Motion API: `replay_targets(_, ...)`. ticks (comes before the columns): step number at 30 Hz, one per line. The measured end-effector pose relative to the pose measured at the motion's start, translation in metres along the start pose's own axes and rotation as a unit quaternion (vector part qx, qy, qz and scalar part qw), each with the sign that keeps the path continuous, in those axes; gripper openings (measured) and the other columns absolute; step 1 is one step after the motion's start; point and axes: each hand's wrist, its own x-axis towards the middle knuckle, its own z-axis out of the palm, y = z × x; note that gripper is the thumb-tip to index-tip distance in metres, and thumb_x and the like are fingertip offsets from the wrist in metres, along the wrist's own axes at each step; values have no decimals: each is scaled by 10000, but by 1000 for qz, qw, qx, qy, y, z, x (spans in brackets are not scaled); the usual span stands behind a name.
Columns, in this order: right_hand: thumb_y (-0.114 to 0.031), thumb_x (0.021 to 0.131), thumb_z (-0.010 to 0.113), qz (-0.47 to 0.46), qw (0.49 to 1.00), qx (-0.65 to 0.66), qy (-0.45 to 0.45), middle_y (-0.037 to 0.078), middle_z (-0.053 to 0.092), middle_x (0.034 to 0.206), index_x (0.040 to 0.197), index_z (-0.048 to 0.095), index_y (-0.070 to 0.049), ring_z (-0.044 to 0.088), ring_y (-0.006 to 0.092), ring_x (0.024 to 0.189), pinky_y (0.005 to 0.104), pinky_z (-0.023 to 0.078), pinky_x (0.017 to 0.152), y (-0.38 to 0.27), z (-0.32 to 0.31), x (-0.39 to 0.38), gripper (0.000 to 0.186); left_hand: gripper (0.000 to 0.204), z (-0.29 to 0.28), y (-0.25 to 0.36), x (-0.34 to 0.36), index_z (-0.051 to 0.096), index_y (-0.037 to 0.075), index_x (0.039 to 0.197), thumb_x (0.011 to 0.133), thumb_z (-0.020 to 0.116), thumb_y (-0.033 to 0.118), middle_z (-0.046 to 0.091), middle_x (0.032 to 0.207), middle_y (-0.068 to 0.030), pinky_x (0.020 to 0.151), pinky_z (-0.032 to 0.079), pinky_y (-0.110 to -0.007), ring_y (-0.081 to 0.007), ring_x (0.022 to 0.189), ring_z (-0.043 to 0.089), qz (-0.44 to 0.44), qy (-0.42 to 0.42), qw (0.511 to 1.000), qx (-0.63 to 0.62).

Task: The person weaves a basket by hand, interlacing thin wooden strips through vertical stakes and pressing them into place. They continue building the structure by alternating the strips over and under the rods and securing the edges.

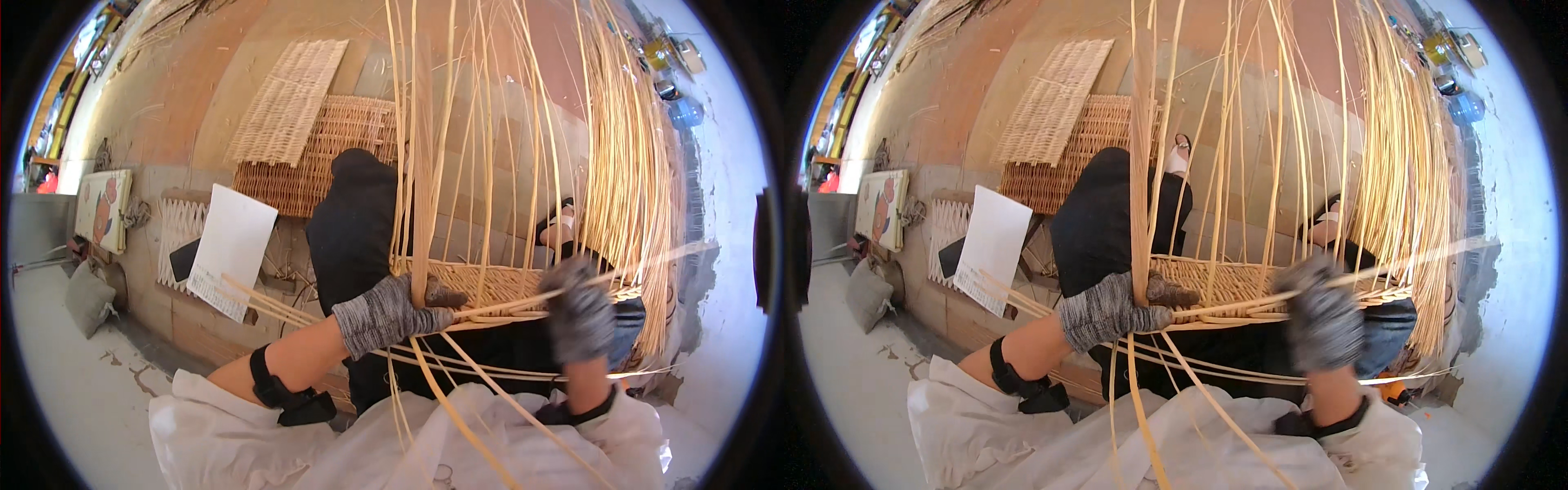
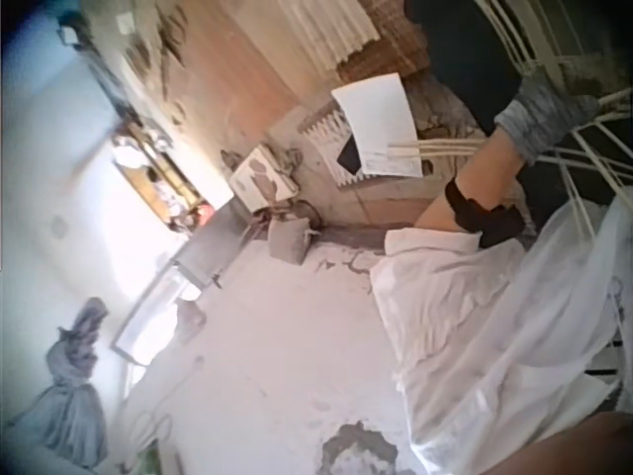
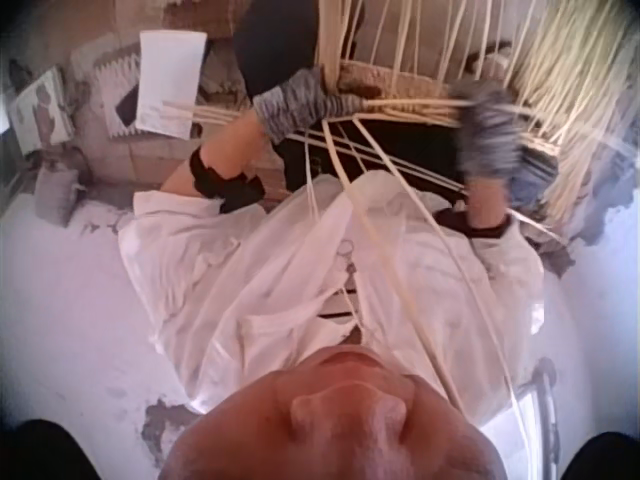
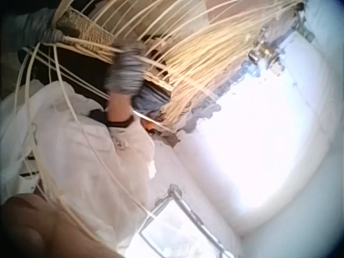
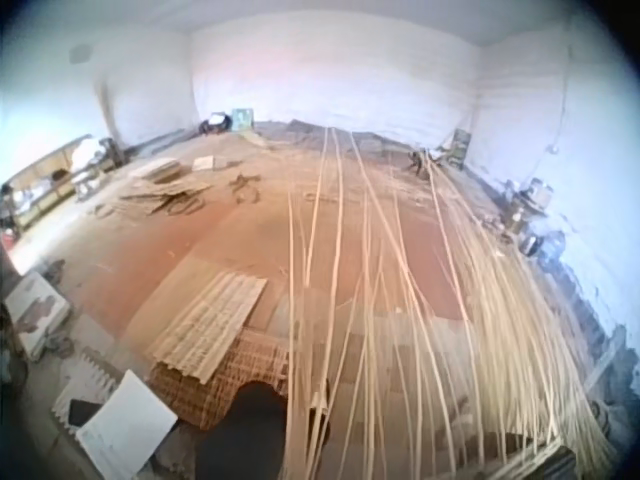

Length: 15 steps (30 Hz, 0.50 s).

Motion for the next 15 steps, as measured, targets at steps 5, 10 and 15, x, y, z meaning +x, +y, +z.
replay_targets(5,-56,813,645,106,941,-273,-169,215,559,1132,1308,424,-79,561,226,1032,366,489,911,-47,50,84,543,365,4,-7,1,606,19,1157,828,663,166,639,982,-105,865,478,-279,-197,926,599,43,29,992,112)
replay_targets(10,-73,847,620,-289,775,-562,-27,93,572,1018,1371,370,-72,568,122,772,262,524,667,-21,98,67,580,303,13,-19,0,629,9,1094,825,667,146,647,928,-93,838,491,-272,-185,878,612,77,80,994,-2)
replay_targets(15,-154,873,622,125,991,32,40,7,610,786,1078,626,-22,544,46,626,174,447,521,12,81,35,244,139,10,-13,5,624,-12,841,809,692,104,643,814,-60,719,511,-257,-136,802,619,100,90,990,-53)
